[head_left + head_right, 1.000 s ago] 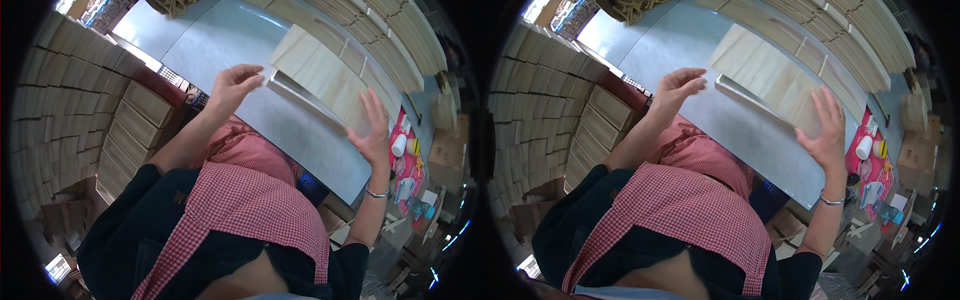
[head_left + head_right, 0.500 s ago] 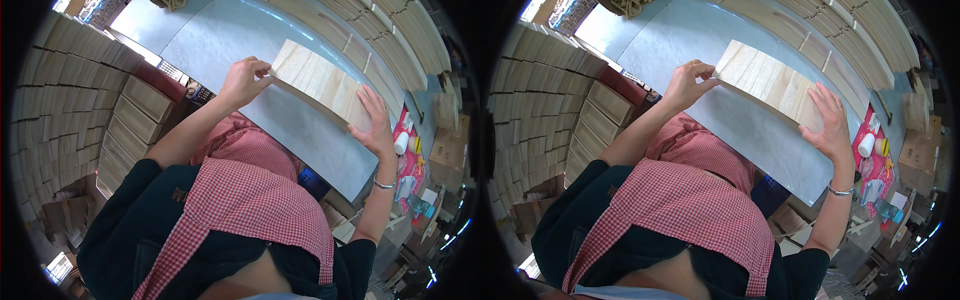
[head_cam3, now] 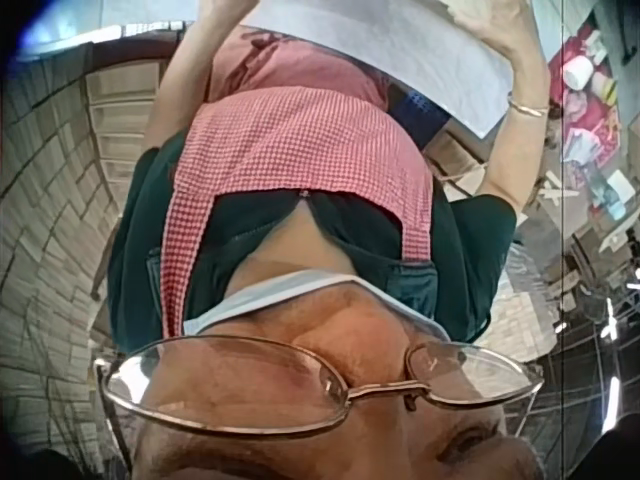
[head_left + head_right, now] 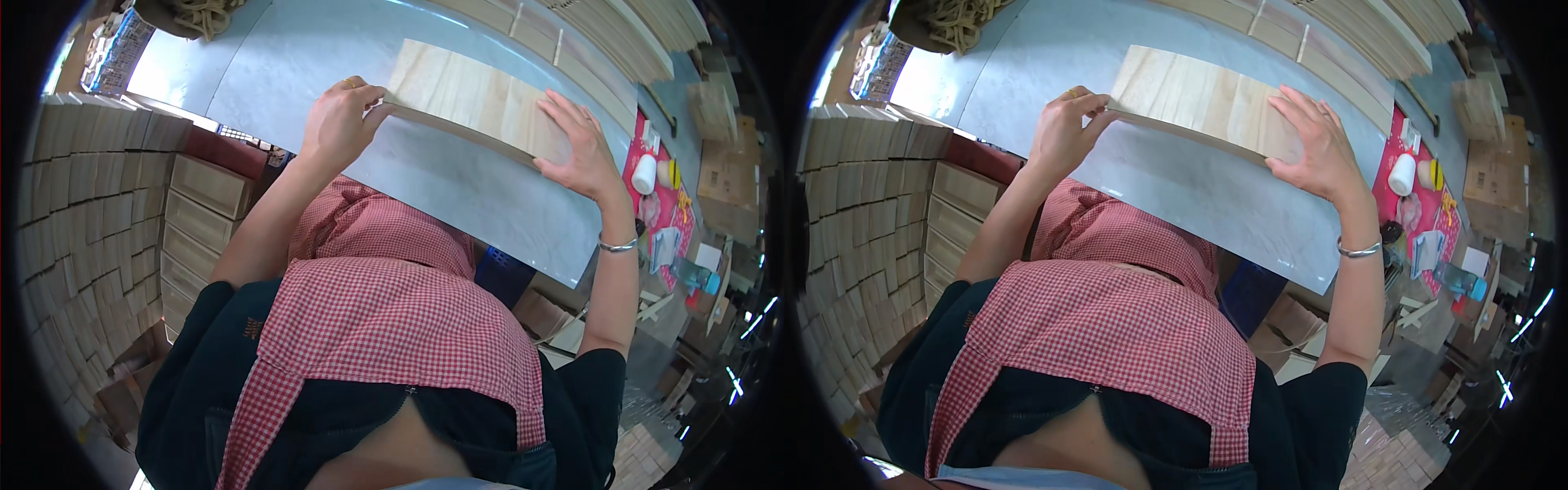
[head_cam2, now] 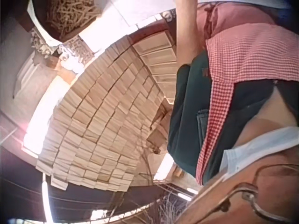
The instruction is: Apply glue and use a pneumatic stapler to assemble wooden boxes.
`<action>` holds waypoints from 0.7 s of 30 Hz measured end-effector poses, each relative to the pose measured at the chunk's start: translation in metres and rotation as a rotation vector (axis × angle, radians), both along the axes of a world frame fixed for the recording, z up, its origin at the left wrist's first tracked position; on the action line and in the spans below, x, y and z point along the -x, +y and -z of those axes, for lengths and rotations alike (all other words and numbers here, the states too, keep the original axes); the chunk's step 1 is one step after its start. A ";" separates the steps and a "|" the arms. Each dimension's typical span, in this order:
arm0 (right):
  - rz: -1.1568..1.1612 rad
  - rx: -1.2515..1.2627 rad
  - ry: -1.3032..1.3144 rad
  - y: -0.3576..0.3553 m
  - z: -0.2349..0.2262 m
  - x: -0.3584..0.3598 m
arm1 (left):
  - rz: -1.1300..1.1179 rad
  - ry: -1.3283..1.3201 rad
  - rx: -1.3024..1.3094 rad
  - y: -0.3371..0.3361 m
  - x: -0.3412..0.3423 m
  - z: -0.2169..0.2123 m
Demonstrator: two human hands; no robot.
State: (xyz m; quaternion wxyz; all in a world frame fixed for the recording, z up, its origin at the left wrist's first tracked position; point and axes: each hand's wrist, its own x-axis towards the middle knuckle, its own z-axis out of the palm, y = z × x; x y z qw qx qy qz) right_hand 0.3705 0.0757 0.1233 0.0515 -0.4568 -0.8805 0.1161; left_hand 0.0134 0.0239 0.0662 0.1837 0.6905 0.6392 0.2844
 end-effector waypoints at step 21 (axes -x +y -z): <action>0.097 -0.115 0.121 -0.011 0.011 -0.007 | 0.050 0.104 -0.047 0.004 0.002 0.000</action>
